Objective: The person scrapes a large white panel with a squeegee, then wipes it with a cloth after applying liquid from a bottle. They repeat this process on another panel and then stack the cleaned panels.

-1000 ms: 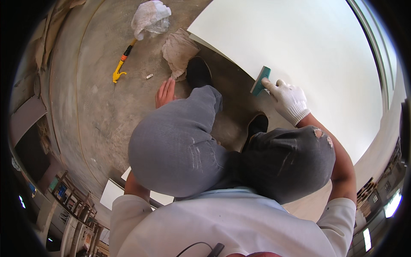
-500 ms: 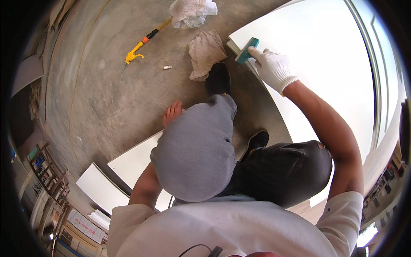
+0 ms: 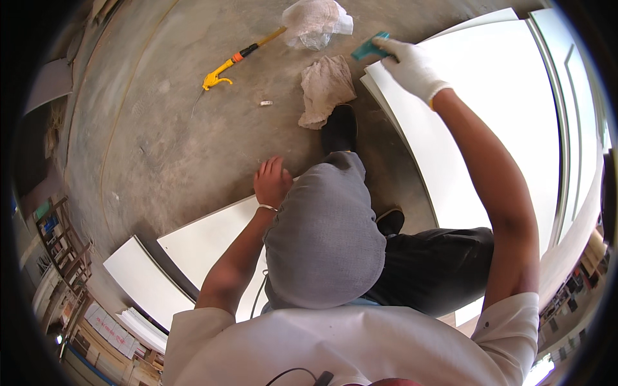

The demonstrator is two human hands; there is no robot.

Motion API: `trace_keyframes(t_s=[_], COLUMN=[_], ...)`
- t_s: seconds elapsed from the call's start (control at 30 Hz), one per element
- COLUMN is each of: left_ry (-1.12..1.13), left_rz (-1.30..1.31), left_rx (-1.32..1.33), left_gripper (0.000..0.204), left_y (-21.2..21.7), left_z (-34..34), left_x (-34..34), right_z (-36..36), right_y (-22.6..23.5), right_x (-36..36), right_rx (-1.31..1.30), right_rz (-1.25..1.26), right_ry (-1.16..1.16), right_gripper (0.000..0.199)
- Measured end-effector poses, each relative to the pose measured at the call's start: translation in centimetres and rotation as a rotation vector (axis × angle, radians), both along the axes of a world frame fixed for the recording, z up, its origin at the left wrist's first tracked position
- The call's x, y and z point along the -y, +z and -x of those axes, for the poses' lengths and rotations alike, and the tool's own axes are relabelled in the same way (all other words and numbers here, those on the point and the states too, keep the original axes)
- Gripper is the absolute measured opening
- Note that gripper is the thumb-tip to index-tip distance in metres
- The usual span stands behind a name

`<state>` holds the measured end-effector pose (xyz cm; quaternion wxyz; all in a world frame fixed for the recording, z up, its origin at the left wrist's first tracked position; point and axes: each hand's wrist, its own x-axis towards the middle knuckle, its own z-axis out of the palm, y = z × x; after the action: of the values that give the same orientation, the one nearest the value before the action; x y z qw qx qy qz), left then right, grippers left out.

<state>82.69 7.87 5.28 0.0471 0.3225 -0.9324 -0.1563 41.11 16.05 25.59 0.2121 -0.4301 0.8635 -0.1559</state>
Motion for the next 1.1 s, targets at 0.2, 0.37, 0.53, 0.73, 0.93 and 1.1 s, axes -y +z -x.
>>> trace_keyframes(t_s=[0.2, 0.37, 0.53, 0.73, 0.93, 1.1], left_ry=[-0.002, -0.167, -0.235, -0.369, -0.102, -0.236], left_rz=[-0.440, -0.612, -0.712, -0.531, -0.499, -0.434], left_rx=[-0.358, -0.633, -0.279, -0.048, -0.125, 0.192], left_gripper=[0.026, 0.022, 0.022, 0.020, 0.032, 0.035], left_y=[2.8, 3.3, 4.7, 3.4, -3.1, -8.5], left_z=[11.0, 27.2, 33.5, 36.0, 28.8, 17.1], left_x=[1.4, 3.4, 6.2, 8.6, 10.6, 10.5], right_z=[1.9, 0.4, -1.5, -2.8, -6.5, -20.5], right_y=[1.8, 3.3, 4.4, 6.0, 10.7, 8.3], right_x=[-3.4, -7.5, -13.1, -16.8, -29.2, -46.4], right_rx=[-0.113, -0.235, -0.197, -0.149, -0.119, -0.144], right_rz=[0.066, -0.105, -0.220, -0.350, -0.282, 0.035], right_ry=[0.008, 0.092, 0.080, 0.021, -0.324, -1.151], right_gripper=[0.040, 0.040, 0.041, 0.042, 0.045, 0.050])
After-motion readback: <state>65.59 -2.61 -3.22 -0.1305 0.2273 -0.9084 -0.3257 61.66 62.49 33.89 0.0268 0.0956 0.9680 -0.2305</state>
